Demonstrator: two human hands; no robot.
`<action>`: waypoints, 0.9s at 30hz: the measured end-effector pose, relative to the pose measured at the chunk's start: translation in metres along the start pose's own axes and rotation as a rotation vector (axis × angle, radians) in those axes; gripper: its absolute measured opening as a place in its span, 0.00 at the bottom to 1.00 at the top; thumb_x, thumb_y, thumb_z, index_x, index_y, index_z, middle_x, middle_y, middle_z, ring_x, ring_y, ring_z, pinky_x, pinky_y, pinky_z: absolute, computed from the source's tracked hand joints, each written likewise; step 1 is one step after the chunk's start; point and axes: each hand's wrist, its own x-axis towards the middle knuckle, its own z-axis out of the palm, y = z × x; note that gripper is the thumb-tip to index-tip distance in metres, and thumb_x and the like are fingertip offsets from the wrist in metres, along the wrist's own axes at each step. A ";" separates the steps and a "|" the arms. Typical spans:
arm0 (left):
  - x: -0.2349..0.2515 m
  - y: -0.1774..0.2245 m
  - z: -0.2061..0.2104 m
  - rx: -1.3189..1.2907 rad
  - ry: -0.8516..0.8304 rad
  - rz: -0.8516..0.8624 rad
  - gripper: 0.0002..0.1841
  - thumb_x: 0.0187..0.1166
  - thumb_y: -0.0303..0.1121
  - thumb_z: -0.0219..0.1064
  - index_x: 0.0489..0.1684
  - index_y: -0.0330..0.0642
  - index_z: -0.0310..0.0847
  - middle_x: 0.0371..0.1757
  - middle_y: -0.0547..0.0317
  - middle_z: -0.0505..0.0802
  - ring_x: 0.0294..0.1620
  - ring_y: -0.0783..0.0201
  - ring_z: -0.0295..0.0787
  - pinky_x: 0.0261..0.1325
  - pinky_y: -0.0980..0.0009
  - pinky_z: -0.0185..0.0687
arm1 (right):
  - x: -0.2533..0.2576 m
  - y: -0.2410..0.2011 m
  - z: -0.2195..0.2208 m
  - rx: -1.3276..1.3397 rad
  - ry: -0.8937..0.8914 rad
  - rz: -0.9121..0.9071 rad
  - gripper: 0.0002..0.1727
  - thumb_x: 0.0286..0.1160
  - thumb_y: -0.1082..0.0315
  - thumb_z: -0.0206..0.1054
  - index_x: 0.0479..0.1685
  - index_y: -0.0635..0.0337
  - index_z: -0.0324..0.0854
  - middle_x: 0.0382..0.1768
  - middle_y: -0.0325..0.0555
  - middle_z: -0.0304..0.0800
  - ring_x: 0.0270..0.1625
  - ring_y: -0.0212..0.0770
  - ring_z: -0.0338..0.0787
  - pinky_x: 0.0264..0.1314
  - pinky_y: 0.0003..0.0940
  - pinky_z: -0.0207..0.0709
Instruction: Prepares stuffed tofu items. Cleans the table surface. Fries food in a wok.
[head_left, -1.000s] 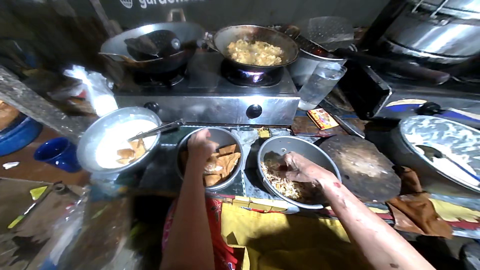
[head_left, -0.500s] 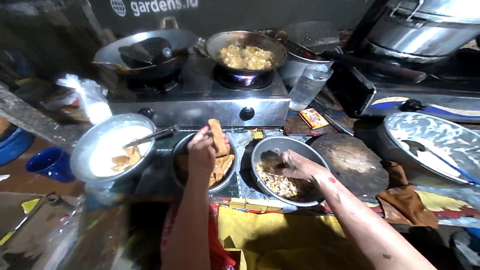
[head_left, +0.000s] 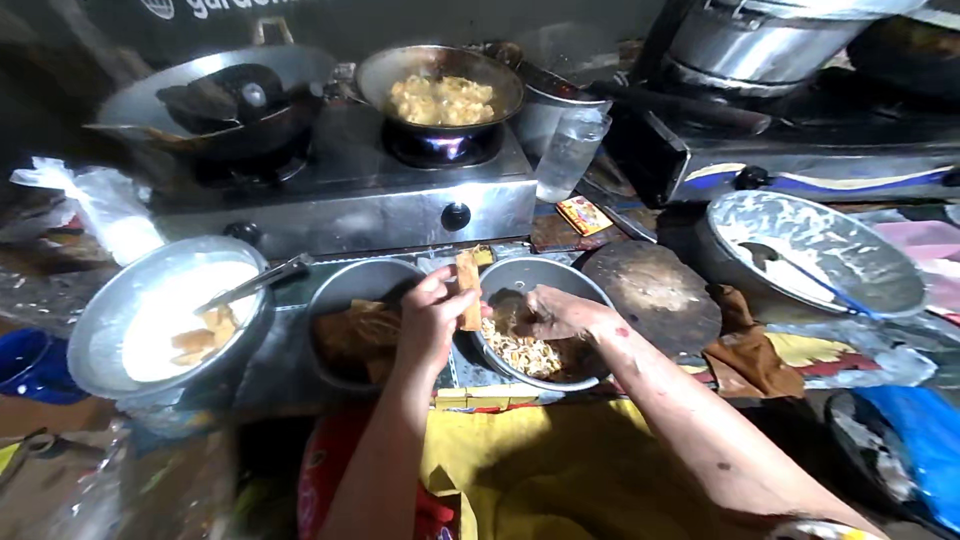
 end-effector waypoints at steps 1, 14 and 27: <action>0.000 -0.002 0.002 0.002 -0.008 -0.002 0.20 0.78 0.13 0.60 0.69 0.27 0.76 0.43 0.43 0.93 0.36 0.57 0.95 0.47 0.61 0.94 | -0.002 -0.006 -0.002 -0.019 -0.041 0.027 0.16 0.73 0.62 0.76 0.39 0.72 0.87 0.37 0.61 0.90 0.44 0.59 0.88 0.54 0.61 0.77; -0.001 -0.016 0.011 0.060 0.049 0.014 0.13 0.66 0.13 0.72 0.49 0.29 0.85 0.39 0.49 0.93 0.32 0.64 0.90 0.39 0.69 0.89 | 0.017 0.000 -0.007 -0.100 0.069 0.270 0.16 0.77 0.62 0.73 0.42 0.73 0.88 0.45 0.67 0.90 0.55 0.67 0.89 0.62 0.66 0.76; -0.001 -0.019 0.020 0.199 -0.022 -0.010 0.18 0.57 0.09 0.76 0.47 0.26 0.86 0.34 0.53 0.94 0.34 0.69 0.91 0.42 0.72 0.90 | 0.001 -0.003 -0.009 -0.001 0.188 0.122 0.06 0.68 0.75 0.74 0.38 0.72 0.89 0.38 0.63 0.91 0.48 0.62 0.90 0.57 0.62 0.78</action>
